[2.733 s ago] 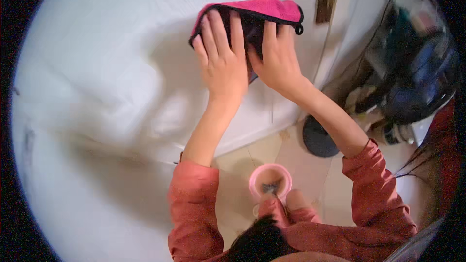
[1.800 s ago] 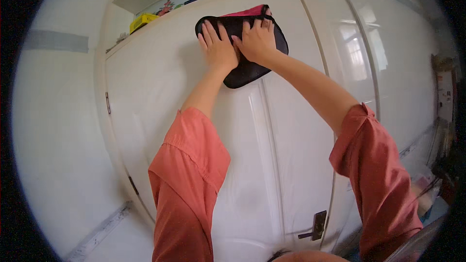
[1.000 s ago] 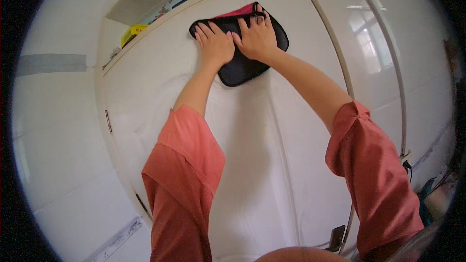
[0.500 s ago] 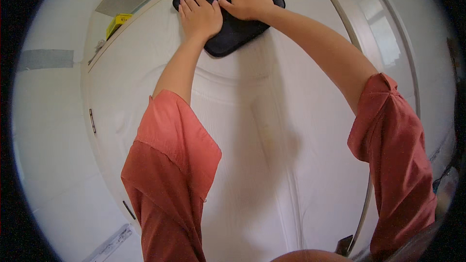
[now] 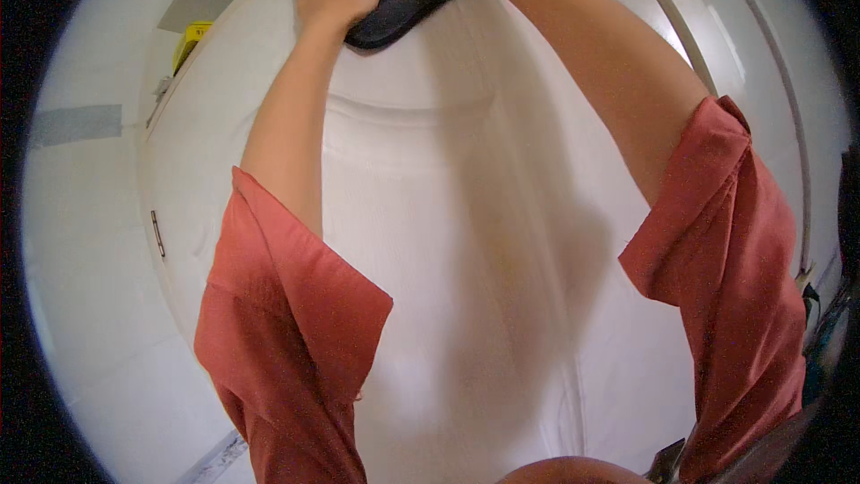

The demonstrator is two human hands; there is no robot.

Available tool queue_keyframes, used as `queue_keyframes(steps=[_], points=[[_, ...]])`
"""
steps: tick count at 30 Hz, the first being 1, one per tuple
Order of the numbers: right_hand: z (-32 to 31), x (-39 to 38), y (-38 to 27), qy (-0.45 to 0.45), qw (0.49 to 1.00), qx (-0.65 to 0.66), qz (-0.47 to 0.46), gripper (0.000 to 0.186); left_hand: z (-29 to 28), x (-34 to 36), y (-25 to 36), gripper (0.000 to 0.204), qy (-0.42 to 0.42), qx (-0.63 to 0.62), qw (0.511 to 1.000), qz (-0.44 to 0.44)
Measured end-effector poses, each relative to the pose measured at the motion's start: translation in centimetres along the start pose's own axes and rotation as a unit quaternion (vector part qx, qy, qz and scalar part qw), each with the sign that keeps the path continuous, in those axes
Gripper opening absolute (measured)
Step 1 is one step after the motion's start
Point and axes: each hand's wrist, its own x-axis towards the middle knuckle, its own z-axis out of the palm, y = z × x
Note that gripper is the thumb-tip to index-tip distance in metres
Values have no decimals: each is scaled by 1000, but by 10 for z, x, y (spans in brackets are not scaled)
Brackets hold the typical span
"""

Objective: The person is using a wet rag to wipe down and clean a white door.

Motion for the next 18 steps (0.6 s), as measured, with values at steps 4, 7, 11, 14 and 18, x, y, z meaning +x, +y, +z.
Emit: queue_keyframes(steps=[4,7,11,14,18], points=[[-1,-10,18,-11,1000,-24,-5,67,-5,-13,38,59,61,-29,998,-14],[-7,-23,26,16,999,-42,-25,64,-28,-20,52,67,-11,-86,996,-15],[-2,-42,13,97,993,-21,-64,55,-31,-45,49,64,45,-83,996,9],[-4,-63,9,68,995,-18,-75,51,-36,-67,55,63,46,-86,995,18],[-16,-98,-4,51,996,-3,-73,41,-50,-98,64,62,58,-94,992,58]])
